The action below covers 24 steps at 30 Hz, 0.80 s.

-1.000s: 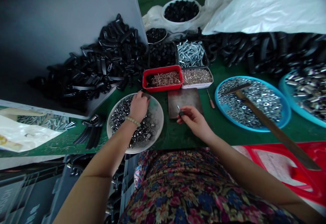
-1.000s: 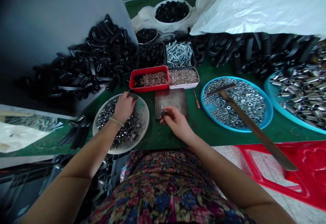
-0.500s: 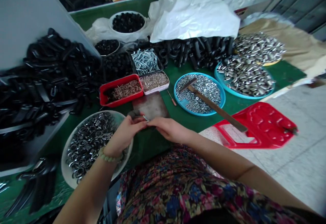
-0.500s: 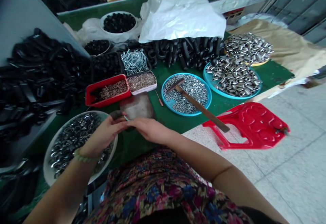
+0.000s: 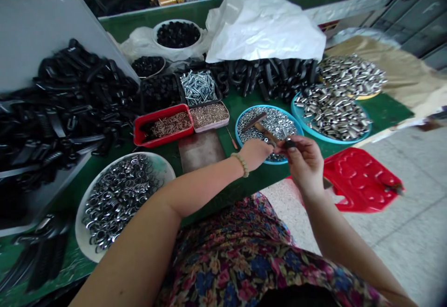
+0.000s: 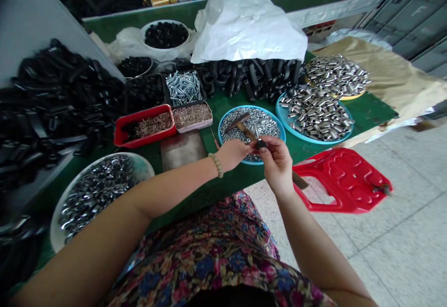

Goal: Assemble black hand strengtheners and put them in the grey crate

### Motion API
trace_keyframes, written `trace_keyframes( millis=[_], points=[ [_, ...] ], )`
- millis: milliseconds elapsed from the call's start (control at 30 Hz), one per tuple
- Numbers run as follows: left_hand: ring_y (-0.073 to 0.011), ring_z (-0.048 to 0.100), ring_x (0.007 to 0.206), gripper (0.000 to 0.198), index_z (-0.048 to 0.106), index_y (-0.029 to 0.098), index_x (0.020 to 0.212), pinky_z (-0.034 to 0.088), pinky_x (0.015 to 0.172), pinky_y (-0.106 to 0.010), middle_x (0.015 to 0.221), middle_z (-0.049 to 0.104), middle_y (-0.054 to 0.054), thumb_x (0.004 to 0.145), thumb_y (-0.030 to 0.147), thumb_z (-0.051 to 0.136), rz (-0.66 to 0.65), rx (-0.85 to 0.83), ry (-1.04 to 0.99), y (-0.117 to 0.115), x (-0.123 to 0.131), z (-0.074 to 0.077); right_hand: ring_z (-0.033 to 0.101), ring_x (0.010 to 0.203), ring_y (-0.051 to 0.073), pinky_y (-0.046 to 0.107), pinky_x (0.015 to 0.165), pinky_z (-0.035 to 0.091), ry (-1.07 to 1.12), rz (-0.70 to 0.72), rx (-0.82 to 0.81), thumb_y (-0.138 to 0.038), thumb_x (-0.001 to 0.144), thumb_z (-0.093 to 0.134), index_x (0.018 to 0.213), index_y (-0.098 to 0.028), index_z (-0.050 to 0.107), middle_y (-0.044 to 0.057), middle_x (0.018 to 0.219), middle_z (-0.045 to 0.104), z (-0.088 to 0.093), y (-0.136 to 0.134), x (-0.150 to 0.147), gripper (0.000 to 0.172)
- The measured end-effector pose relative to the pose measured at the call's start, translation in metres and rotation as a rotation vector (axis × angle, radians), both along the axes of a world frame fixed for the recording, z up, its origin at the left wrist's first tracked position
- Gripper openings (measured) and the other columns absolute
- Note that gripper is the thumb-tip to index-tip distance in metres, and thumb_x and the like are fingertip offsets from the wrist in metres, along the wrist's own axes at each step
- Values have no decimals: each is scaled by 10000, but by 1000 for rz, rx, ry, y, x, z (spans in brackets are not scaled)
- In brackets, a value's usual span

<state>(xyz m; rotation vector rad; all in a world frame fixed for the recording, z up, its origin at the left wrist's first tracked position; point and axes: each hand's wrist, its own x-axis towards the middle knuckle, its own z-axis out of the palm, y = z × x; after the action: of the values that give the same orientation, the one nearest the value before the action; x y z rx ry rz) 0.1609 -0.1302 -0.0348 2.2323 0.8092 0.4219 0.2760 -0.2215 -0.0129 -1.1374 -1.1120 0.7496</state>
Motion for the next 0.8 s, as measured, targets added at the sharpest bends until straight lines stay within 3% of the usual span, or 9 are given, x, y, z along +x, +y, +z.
trace_keyframes(
  millis=[133, 200, 300, 400, 567, 733, 800],
  points=[
    [-221, 622, 851, 121, 619, 156, 653, 421, 943, -387, 739, 628, -70, 735, 69, 632, 94, -168, -163, 5, -21, 9, 703, 809, 178, 373, 766, 583, 3, 65, -57, -327, 894, 588, 1069, -252, 535, 39, 956, 698, -3, -8, -10, 198],
    [-182, 629, 815, 34, 640, 146, 734, 455, 916, -369, 786, 642, -51, 745, 117, 653, 229, -421, -342, 8, -45, 18, 708, 801, 165, 361, 769, 584, 12, 147, -73, -307, 905, 576, 1075, -249, 543, 32, 952, 699, -3, -11, -21, 183],
    [-112, 643, 752, 84, 633, 126, 839, 507, 850, -300, 813, 668, -34, 759, 123, 660, 453, -914, -678, 1, -83, 32, 713, 790, 149, 340, 774, 585, -10, 310, -96, -284, 919, 553, 1078, -244, 558, 27, 931, 700, -2, -11, -43, 164],
    [-87, 661, 749, 60, 626, 100, 779, 527, 795, -215, 838, 702, -59, 747, 89, 675, 603, -1153, -869, -17, -114, 43, 715, 787, 149, 327, 764, 588, -45, 435, -109, -272, 919, 542, 1080, -238, 566, 31, 912, 701, -2, -7, -66, 166],
    [-98, 678, 742, 179, 648, 122, 838, 548, 730, -208, 846, 717, -36, 702, 152, 761, 630, -1163, -917, -38, -150, 49, 711, 803, 149, 305, 747, 589, -144, 565, -119, -220, 922, 505, 1122, -239, 555, 28, 917, 701, 3, 2, -87, 207],
    [-93, 653, 706, 287, 701, 125, 924, 534, 761, -238, 799, 707, -28, 668, 218, 793, 484, -1101, -637, -37, -186, 51, 674, 960, 184, 335, 846, 557, -587, 778, -9, -183, 909, 484, 1161, -238, 595, 68, 1042, 696, 22, 8, -88, 281],
    [-109, 648, 723, 248, 708, 123, 905, 529, 778, -267, 811, 707, -39, 688, 227, 768, 422, -1001, -553, -37, -197, 58, 667, 976, 191, 345, 862, 548, -607, 827, 16, -203, 908, 497, 1150, -243, 608, 73, 1051, 695, 25, 12, -93, 270]
  ],
)
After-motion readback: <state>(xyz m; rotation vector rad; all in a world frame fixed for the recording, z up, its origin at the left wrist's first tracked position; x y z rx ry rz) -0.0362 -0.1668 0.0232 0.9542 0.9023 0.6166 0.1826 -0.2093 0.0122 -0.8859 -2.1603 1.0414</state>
